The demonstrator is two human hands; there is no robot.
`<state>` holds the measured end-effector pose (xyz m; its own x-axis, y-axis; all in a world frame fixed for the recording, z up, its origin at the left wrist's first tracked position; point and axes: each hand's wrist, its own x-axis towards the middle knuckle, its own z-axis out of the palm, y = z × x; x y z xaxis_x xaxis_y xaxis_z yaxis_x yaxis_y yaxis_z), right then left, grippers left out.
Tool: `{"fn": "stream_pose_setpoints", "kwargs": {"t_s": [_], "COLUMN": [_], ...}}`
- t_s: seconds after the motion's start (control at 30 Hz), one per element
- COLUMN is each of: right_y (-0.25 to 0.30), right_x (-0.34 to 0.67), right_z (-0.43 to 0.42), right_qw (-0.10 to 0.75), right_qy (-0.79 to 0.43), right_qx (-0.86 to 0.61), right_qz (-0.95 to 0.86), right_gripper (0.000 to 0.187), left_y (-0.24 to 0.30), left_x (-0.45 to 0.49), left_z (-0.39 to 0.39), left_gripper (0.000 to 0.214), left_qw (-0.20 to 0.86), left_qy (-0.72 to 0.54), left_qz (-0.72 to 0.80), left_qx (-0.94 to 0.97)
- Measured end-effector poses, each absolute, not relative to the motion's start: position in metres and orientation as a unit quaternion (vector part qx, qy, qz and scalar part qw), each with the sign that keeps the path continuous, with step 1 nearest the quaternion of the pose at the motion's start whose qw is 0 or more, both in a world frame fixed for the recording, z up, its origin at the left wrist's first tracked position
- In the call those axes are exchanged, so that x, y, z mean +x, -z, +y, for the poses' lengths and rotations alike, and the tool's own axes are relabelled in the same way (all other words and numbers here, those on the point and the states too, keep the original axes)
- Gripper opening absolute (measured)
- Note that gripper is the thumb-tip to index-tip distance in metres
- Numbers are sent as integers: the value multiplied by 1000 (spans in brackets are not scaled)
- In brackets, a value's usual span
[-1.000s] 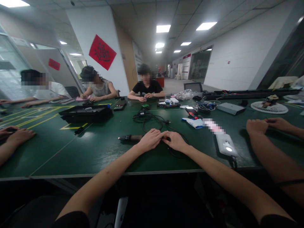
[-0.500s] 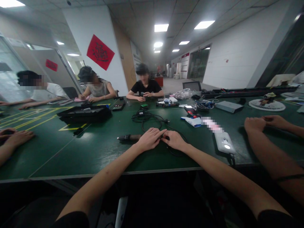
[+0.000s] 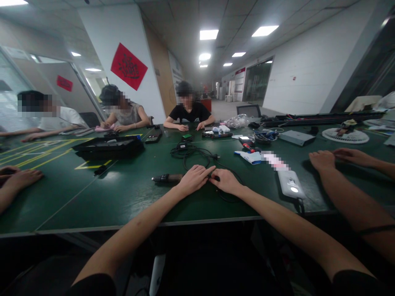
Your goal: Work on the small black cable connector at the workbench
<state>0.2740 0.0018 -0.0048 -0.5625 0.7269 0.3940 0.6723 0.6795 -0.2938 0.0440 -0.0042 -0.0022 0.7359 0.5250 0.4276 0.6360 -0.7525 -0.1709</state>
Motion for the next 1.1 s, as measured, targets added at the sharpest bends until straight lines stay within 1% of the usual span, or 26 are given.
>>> {"fn": "stream_pose_setpoints", "kwargs": {"t_s": [0.2,0.37,0.53,0.7,0.87,1.1], "right_y": [4,5,4,3,4,5], "right_x": [274,274,273,273,273,273], "right_z": [2,2,2,1,1,3], "right_qw": [248,246,250,245,250,246], "right_qy": [-58,-57,-57,-53,-55,-50], "right_qx": [-398,-400,-394,-399,-397,-392], "right_qz": [-882,-881,-883,-882,-881,-885], "right_gripper": [13,14,12,14,12,14], "left_y": [2,3,0,0,0,-1], "left_x": [44,46,45,45,46,46], "left_z": [-6,-4,-7,-7,-8,-7], "left_gripper": [70,65,69,63,70,67], "left_qw": [157,164,154,160,159,167], "left_qy": [177,181,175,178,168,168], "left_qz": [-295,-329,-300,-324,-292,-313], "left_qx": [-926,-912,-925,-915,-928,-920]}}
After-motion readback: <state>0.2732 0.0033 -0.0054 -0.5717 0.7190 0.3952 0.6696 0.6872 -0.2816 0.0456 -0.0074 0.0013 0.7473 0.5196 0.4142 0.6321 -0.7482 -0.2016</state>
